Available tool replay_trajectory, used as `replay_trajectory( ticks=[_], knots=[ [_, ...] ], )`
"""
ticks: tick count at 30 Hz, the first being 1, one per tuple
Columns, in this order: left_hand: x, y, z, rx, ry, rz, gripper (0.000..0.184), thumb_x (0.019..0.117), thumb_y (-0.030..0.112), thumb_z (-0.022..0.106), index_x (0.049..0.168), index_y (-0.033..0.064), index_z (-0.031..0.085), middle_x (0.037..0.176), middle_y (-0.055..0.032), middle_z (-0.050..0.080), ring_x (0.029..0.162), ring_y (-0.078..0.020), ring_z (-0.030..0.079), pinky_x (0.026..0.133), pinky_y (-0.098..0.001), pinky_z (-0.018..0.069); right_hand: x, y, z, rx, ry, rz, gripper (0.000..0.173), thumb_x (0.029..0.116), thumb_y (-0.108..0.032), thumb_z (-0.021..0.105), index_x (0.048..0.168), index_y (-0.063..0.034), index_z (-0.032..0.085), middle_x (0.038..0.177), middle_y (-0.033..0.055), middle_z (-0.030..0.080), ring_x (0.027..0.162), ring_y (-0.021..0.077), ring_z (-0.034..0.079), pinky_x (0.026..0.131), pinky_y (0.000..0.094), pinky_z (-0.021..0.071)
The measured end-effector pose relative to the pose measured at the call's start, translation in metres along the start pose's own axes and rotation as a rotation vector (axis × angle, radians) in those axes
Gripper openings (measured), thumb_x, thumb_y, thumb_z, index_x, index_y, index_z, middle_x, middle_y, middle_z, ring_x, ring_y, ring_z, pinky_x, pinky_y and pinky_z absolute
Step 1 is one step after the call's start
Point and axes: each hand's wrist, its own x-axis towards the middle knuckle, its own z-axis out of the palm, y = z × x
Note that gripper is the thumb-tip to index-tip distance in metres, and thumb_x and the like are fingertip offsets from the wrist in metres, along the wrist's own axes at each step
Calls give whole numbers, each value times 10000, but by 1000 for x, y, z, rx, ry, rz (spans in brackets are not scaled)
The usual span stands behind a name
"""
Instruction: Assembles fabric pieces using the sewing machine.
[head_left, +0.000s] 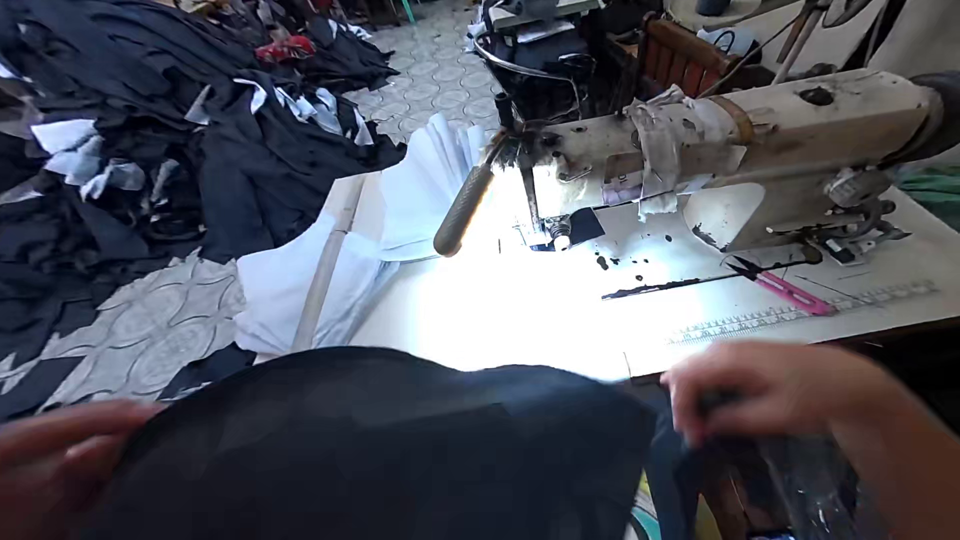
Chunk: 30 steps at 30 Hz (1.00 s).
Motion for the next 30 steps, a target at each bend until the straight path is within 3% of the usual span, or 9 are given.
replay_trajectory(
  ticks=[2,5,9,11,13,17,22,25,30],
  knots=[
    [19,4,22,63,-192,68,410,999,357,627,1394,275,553,1369,169,580,1247,19,547,1065,-206,455,17,4,-33,35,227,177,140,993,-61,555,973,2,679,889,-73,688,837,-86,607,787,128,513],
    [41,23,122,-25,-274,82,339,963,385,646,1280,339,536,1222,267,567,1100,148,535,909,-73,465,68,62,-61,60,537,512,168,1039,-14,507,1121,33,646,1039,86,668,874,89,630,779,296,543],
    [29,3,212,-313,-501,-90,68,919,67,548,932,39,608,849,82,588,762,117,515,682,-72,438,64,127,-72,97,931,628,381,1024,-34,563,1386,77,526,1345,288,579,1197,350,605,1013,486,491],
    [18,-15,225,-365,-621,-289,232,937,2,491,1035,-27,699,1004,15,695,919,78,591,840,-124,487,24,111,-63,-123,978,655,416,1026,-77,594,1414,48,511,1415,271,554,1234,376,610,1024,496,506],
    [14,-33,225,-356,-786,-402,360,1013,27,447,1308,-19,648,1312,-72,670,1154,4,607,1018,-190,469,-25,95,-45,-488,1035,732,309,1009,-43,588,1301,48,633,1276,275,641,1124,410,657,961,558,531],
    [19,-49,219,-250,-1063,-368,594,988,-19,441,1573,57,370,1488,-160,527,1052,-51,633,908,-214,500,-88,101,-13,-842,1032,975,282,969,11,573,1213,84,692,1230,339,645,1150,537,617,942,674,480],
    [41,-57,220,-261,-1093,-498,632,1001,27,532,1594,72,317,1463,-137,528,872,30,587,779,-160,491,-58,87,-3,-701,1027,790,276,1014,-29,480,1151,148,641,945,314,690,837,446,698,766,599,544],
    [39,-68,215,-518,-995,-650,693,975,45,566,1594,32,255,1450,-39,538,866,80,630,809,-144,543,9,51,28,-338,613,561,320,997,-117,454,1182,64,643,872,178,686,757,274,683,705,477,561],
    [33,-73,210,-728,-897,-732,714,950,-27,562,1578,-2,222,1415,43,565,868,58,660,827,-166,571,89,76,78,-887,569,229,241,936,-239,632,889,-13,704,708,135,654,619,305,690,496,428,532]
  ],
)
